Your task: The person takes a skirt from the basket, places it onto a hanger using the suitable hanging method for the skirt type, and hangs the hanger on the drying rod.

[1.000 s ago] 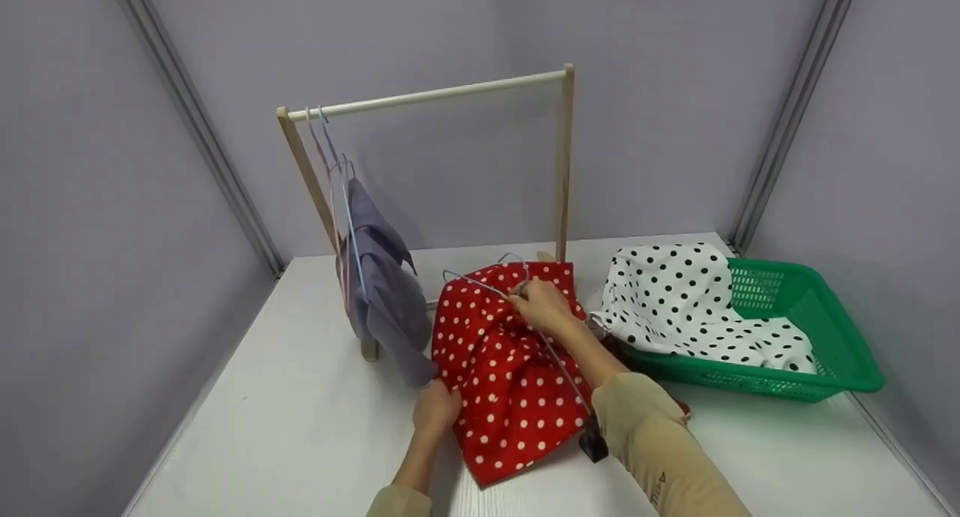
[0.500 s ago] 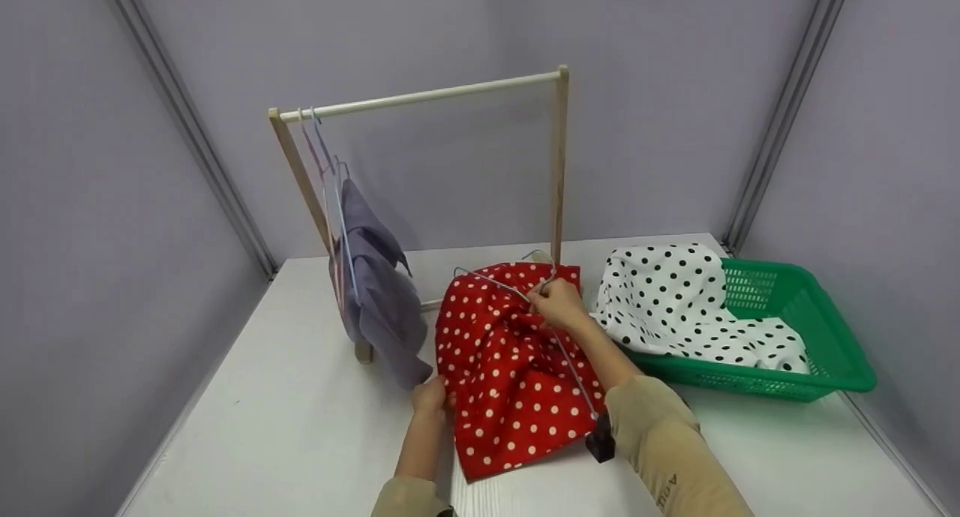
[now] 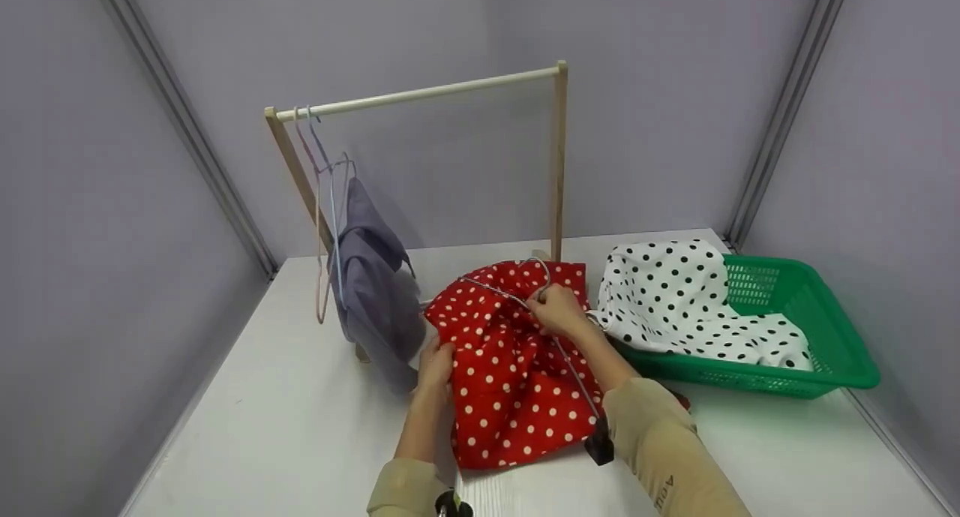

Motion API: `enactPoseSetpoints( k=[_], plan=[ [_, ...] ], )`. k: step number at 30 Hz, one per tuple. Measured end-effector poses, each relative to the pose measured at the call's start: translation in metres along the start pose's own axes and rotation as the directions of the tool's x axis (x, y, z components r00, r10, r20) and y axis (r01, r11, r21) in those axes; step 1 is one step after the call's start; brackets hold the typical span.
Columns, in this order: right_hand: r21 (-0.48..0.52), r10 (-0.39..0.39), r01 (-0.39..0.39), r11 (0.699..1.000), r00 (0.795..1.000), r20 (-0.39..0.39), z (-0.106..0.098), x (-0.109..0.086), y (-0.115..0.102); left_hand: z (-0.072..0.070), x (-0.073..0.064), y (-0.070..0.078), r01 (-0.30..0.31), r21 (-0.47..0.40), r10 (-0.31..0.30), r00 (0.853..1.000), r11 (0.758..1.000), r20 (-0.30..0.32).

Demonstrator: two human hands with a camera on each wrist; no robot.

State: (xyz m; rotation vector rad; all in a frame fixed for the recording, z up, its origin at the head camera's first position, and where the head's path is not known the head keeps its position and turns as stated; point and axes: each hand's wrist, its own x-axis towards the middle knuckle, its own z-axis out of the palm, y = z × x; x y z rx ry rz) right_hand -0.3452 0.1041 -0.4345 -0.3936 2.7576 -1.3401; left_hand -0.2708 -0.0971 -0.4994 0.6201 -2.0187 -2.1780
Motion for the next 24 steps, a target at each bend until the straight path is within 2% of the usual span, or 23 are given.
enactPoseSetpoints(
  k=[2, 4, 7, 10, 16, 19, 22, 23, 24],
  plan=[
    [-0.024, -0.018, 0.017, 1.0, 0.999, -0.03, 0.001, 0.0, 0.001, 0.0, 0.0, 0.008, -0.058, 0.042, 0.06, 0.997, 0.997, -0.049],
    [-0.066, -0.057, 0.052, 0.996, 0.995, -0.083, 0.002, 0.001, 0.001, -0.002, -0.001, 0.015, -0.104, 0.046, 0.108, 0.987, 0.994, -0.118],
    [-0.156, -0.125, 0.098, 0.983, 0.977, -0.17, 0.003, 0.002, 0.002, -0.006, -0.004, 0.022, -0.196, 0.062, 0.205, 0.953, 0.979, -0.224],
    [-0.191, -0.137, 0.092, 0.977, 0.961, -0.24, 0.005, 0.004, 0.003, -0.009, -0.006, 0.025, -0.285, 0.059, 0.29, 0.918, 0.957, -0.27],
    [-0.081, -0.044, 0.02, 0.996, 0.951, -0.307, 0.01, 0.005, 0.002, -0.011, -0.011, 0.02, -0.405, -0.011, 0.386, 0.878, 0.914, -0.283],
    [-0.073, -0.046, 0.024, 0.997, 0.949, -0.313, 0.014, 0.005, 0.001, -0.01, -0.015, 0.014, -0.453, -0.011, 0.432, 0.858, 0.892, -0.279],
    [-0.046, -0.076, 0.065, 0.997, 0.948, -0.31, 0.017, 0.004, 0.002, -0.01, -0.016, 0.01, -0.464, 0.037, 0.458, 0.855, 0.885, -0.243],
    [-0.028, -0.083, 0.078, 0.997, 0.949, -0.305, 0.018, 0.004, 0.001, -0.01, -0.016, 0.01, -0.459, 0.069, 0.462, 0.857, 0.886, -0.228],
    [-0.018, -0.098, 0.097, 0.995, 0.948, -0.304, 0.018, 0.004, 0.002, -0.011, -0.019, 0.014, -0.446, 0.077, 0.452, 0.869, 0.892, -0.201]
  ],
)
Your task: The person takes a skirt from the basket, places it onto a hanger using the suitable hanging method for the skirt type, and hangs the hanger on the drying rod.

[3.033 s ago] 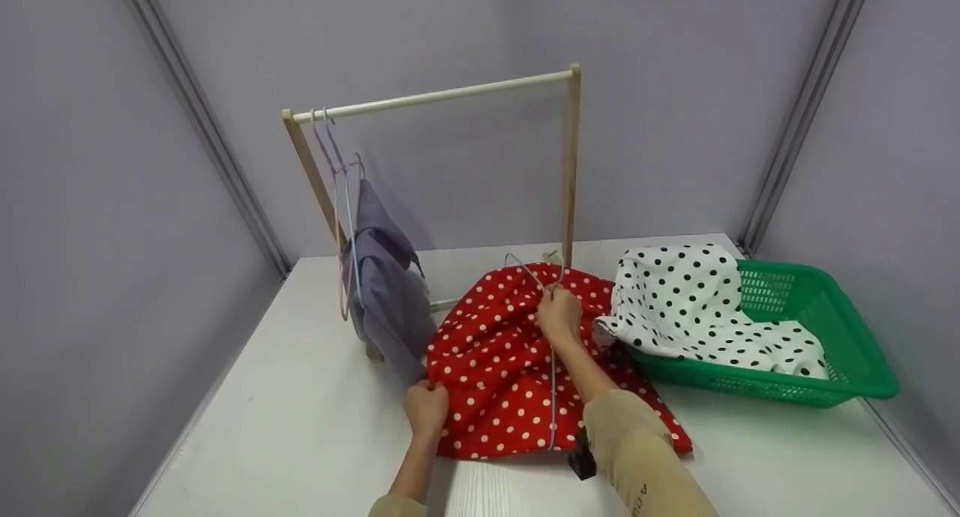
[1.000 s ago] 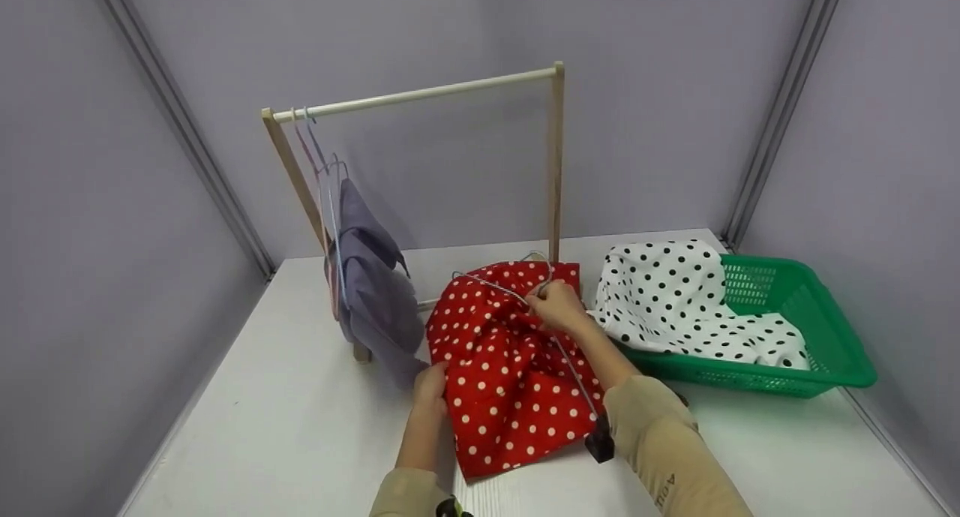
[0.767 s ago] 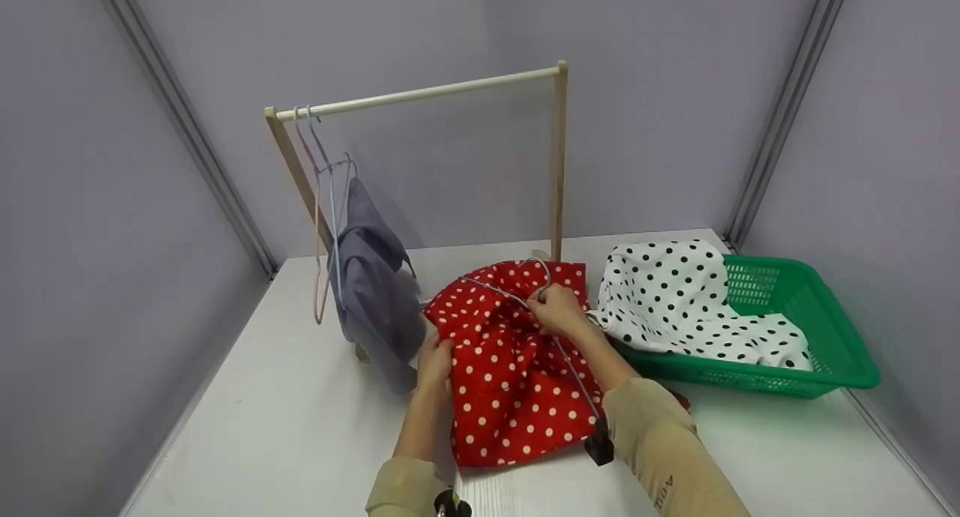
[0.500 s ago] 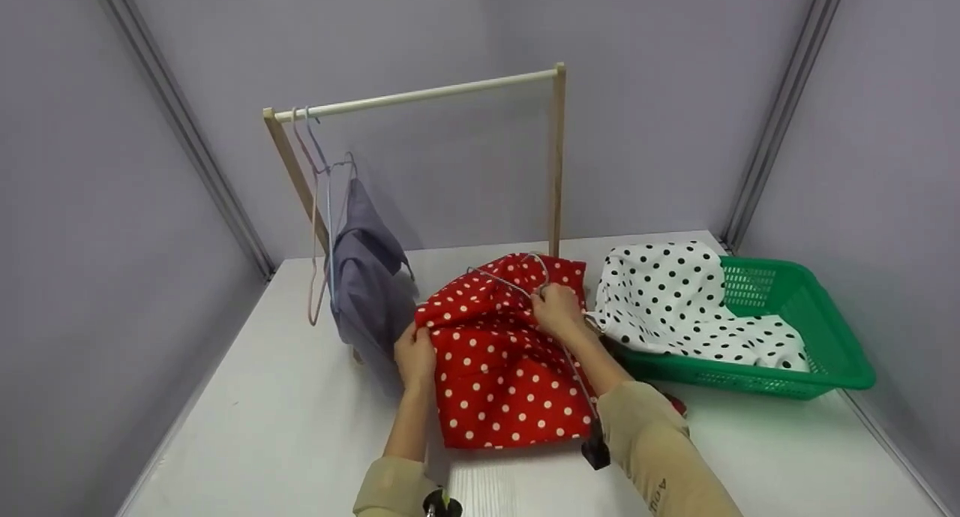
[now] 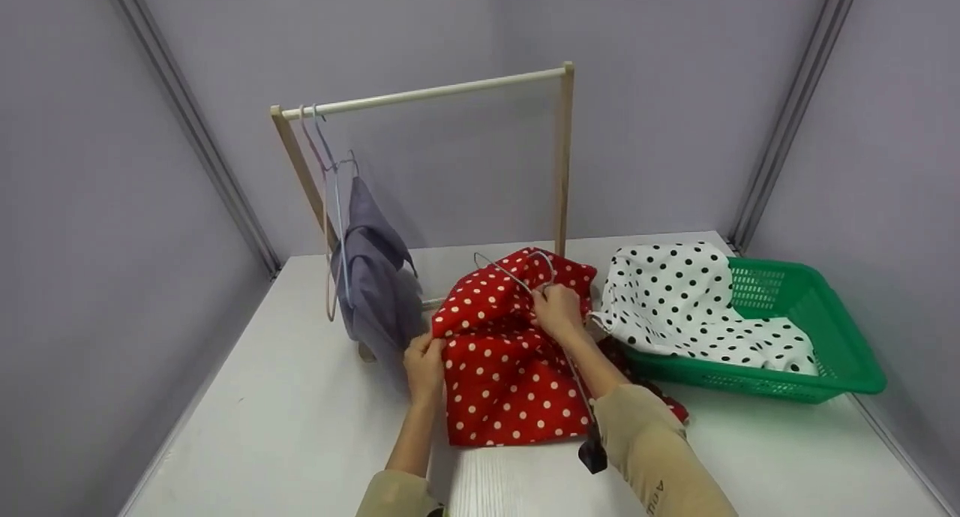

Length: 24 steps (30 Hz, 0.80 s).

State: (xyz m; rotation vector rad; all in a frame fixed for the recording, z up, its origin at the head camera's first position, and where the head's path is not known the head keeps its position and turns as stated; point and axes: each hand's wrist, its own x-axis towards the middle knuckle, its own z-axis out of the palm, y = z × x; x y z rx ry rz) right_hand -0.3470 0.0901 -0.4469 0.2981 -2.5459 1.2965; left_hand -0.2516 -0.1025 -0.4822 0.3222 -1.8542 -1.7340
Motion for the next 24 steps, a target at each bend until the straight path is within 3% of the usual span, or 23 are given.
enactPoseSetpoints(
  k=[3, 5, 7, 9, 11, 12, 14, 17, 20, 24],
  plan=[
    [0.034, -0.024, 0.023, 0.999, 1.0, 0.002, 0.0, -0.001, 0.001, -0.004, 0.0, 0.01, 0.078, -0.057, -0.073, 0.994, 0.995, 0.078],
    [0.054, -0.023, 0.022, 0.998, 1.0, 0.014, 0.0, -0.001, 0.001, -0.006, 0.003, 0.012, 0.208, -0.175, -0.185, 0.973, 0.962, 0.137],
    [0.07, -0.015, 0.014, 0.997, 1.0, 0.026, 0.0, -0.001, 0.001, -0.005, 0.009, 0.009, 0.356, -0.253, -0.32, 0.931, 0.899, 0.174],
    [0.093, 0.004, -0.008, 0.996, 0.999, 0.044, 0.0, -0.001, 0.001, -0.004, 0.018, 0.003, 0.47, -0.254, -0.431, 0.881, 0.845, 0.196],
    [0.104, 0.019, -0.026, 0.994, 0.998, 0.064, -0.001, -0.001, 0.0, -0.002, 0.025, 0.003, 0.533, -0.195, -0.497, 0.843, 0.823, 0.206],
    [0.106, 0.025, -0.033, 0.994, 0.997, 0.074, -0.001, -0.001, 0.0, -0.001, 0.028, 0.003, 0.542, -0.158, -0.51, 0.836, 0.825, 0.204],
    [0.11, 0.027, -0.037, 0.993, 0.995, 0.094, -0.001, -0.001, 0.001, 0.001, 0.032, 0.004, 0.532, -0.108, -0.505, 0.838, 0.84, 0.206],
    [0.101, 0.022, -0.033, 0.994, 0.994, 0.107, -0.001, -0.001, 0.002, 0.006, 0.037, 0.006, 0.494, -0.09, -0.472, 0.861, 0.865, 0.189],
    [0.076, 0.005, -0.012, 0.997, 0.996, 0.093, -0.002, -0.002, 0.002, 0.011, 0.04, 0.011, 0.432, -0.136, -0.408, 0.896, 0.892, 0.172],
    [0.008, -0.04, 0.04, 0.999, 0.997, 0.062, -0.002, -0.003, 0.002, 0.012, 0.045, 0.02, 0.307, -0.233, -0.274, 0.948, 0.923, 0.162]
  ],
)
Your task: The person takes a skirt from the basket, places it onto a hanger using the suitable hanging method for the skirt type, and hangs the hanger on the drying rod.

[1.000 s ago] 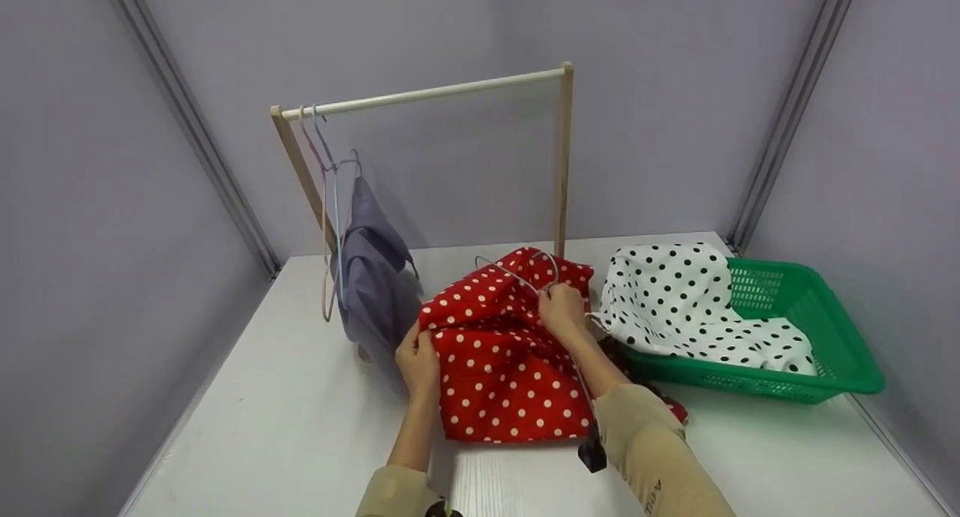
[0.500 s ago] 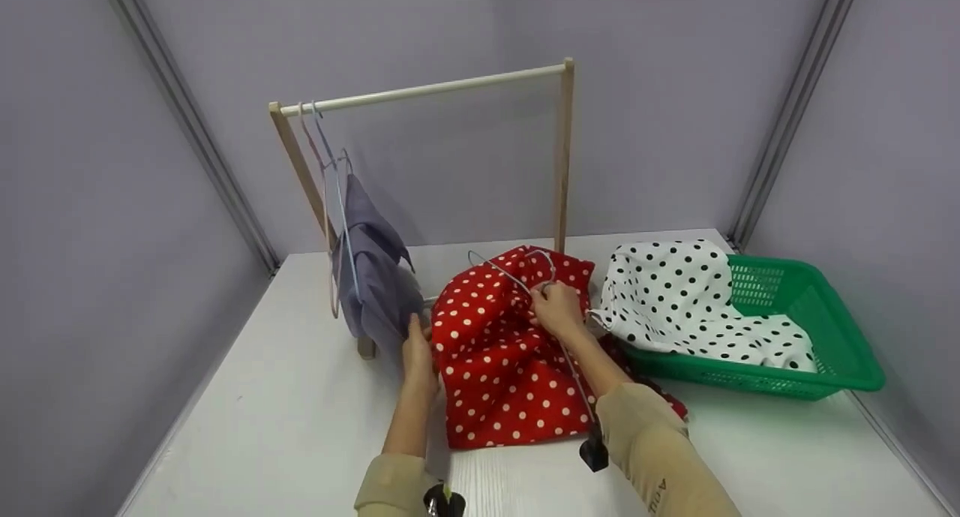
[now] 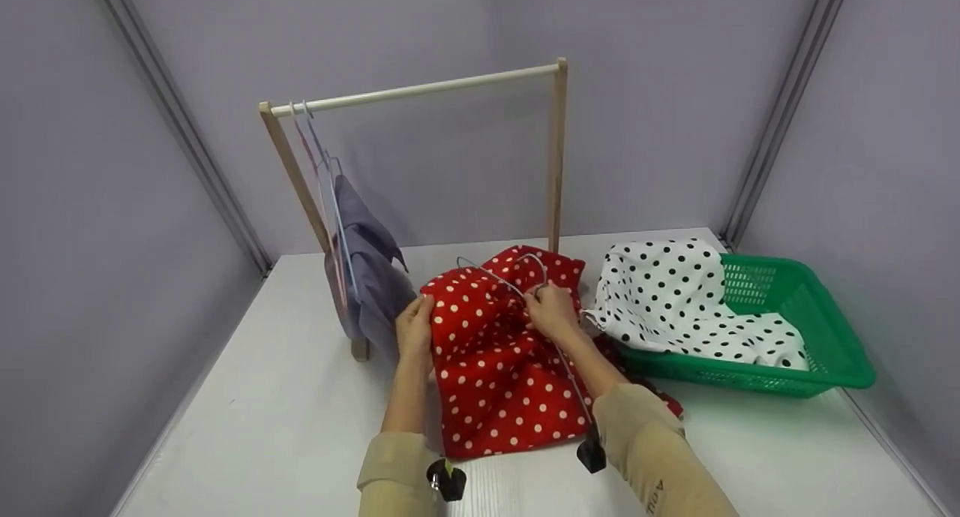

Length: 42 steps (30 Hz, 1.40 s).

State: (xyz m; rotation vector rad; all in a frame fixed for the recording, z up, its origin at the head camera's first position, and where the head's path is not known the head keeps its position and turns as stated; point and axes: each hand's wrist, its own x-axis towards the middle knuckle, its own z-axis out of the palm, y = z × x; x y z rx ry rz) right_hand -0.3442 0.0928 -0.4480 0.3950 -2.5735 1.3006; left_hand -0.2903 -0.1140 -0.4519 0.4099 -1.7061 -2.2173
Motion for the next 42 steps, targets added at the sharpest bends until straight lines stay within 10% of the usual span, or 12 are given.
enactPoseSetpoints(
  k=[8, 13, 15, 21, 23, 33, 38, 42],
  plan=[
    [-0.014, 0.039, -0.04, 0.999, 0.998, -0.049, 0.001, 0.0, -0.001, -0.004, 0.006, 0.011, -0.246, 0.029, 0.246, 0.969, 0.969, 0.012],
    [0.034, 0.12, -0.117, 0.993, 0.99, -0.068, 0.003, -0.001, -0.004, -0.003, 0.007, 0.006, -0.249, 0.326, 0.294, 0.951, 0.912, -0.095],
    [0.026, 0.147, -0.146, 0.989, 0.985, -0.086, 0.004, -0.001, -0.004, -0.002, 0.004, 0.002, -0.211, 0.541, 0.296, 0.952, 0.814, -0.074],
    [0.022, 0.247, -0.246, 0.969, 0.959, -0.141, 0.006, -0.001, -0.004, 0.009, -0.018, -0.022, -0.276, 0.932, 0.238, 0.946, 0.235, 0.22],
    [0.036, 0.265, -0.263, 0.964, 0.953, -0.145, 0.006, -0.001, -0.005, 0.01, -0.026, -0.033, -0.323, 0.941, 0.151, 0.94, 0.102, 0.307],
    [0.102, 0.383, -0.373, 0.922, 0.915, -0.122, 0.001, 0.002, -0.006, -0.019, -0.031, -0.084, -0.295, 0.938, -0.102, 0.954, -0.18, 0.281],
    [0.005, 0.282, -0.285, 0.958, 0.944, -0.171, 0.005, 0.001, -0.008, -0.024, -0.031, -0.085, -0.293, 0.926, -0.149, 0.953, -0.24, 0.263],
    [-0.077, 0.158, -0.182, 0.98, 0.957, -0.243, 0.008, -0.001, -0.01, -0.026, -0.033, -0.082, -0.281, 0.93, -0.166, 0.955, -0.237, 0.246]
  ],
)
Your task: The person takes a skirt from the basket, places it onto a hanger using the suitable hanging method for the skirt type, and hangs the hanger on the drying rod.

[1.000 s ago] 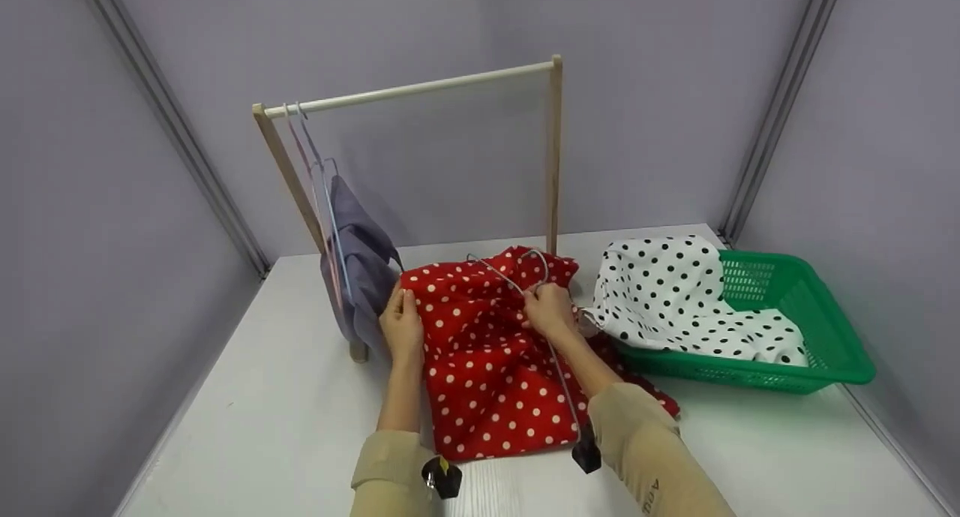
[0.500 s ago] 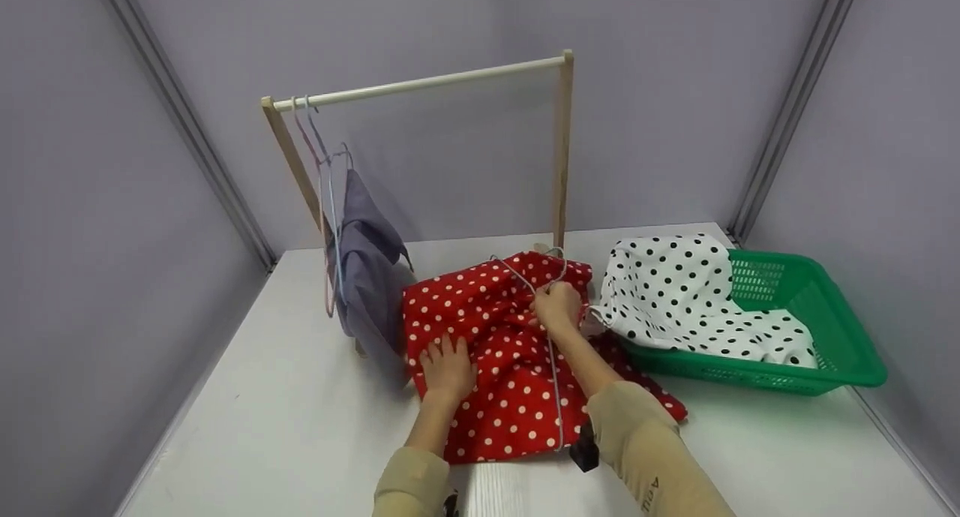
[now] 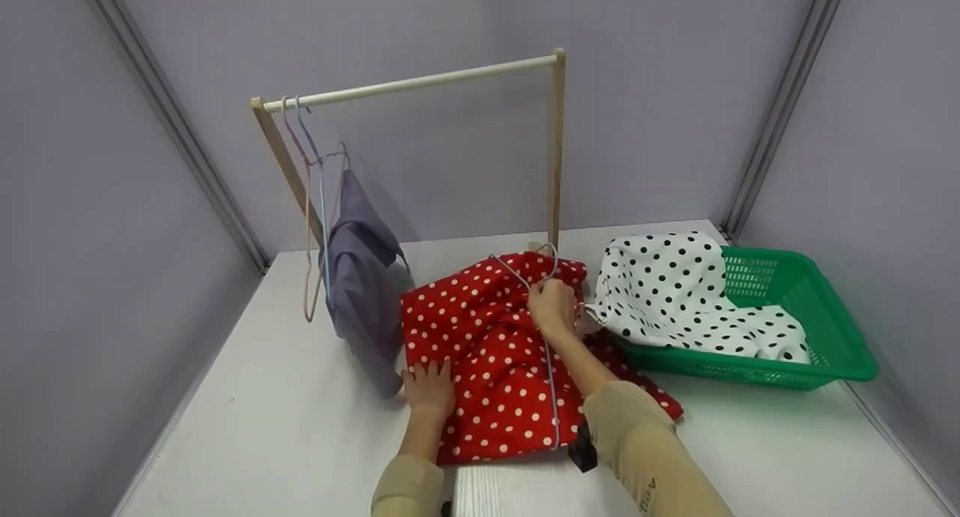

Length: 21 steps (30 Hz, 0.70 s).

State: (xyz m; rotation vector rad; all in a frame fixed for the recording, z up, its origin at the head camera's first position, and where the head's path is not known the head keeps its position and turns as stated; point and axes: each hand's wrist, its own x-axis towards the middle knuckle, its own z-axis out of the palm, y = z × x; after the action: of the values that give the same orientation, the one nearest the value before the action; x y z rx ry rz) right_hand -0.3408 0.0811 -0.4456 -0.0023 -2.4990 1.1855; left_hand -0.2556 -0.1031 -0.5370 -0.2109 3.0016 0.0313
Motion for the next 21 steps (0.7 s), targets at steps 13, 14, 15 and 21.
enactPoseSetpoints(
  k=[13, 14, 15, 21],
  plan=[
    [0.079, 0.011, -0.023, 0.997, 0.99, 0.141, 0.004, -0.003, 0.008, -0.001, -0.001, 0.013, -0.1, -0.198, 0.05, 0.969, 0.975, -0.243],
    [0.105, 0.025, -0.044, 0.994, 0.984, 0.176, 0.004, -0.003, 0.008, -0.002, -0.002, 0.018, -0.136, -0.256, 0.057, 0.955, 0.957, -0.292],
    [0.128, 0.035, -0.062, 0.99, 0.978, 0.205, 0.004, -0.003, 0.009, -0.004, -0.003, 0.025, -0.182, -0.317, 0.067, 0.937, 0.931, -0.343],
    [0.109, 0.021, -0.05, 0.993, 0.966, 0.259, 0.002, -0.002, 0.008, -0.018, -0.022, 0.076, -0.347, -0.675, 0.118, 0.925, 0.651, -0.361]
  ],
)
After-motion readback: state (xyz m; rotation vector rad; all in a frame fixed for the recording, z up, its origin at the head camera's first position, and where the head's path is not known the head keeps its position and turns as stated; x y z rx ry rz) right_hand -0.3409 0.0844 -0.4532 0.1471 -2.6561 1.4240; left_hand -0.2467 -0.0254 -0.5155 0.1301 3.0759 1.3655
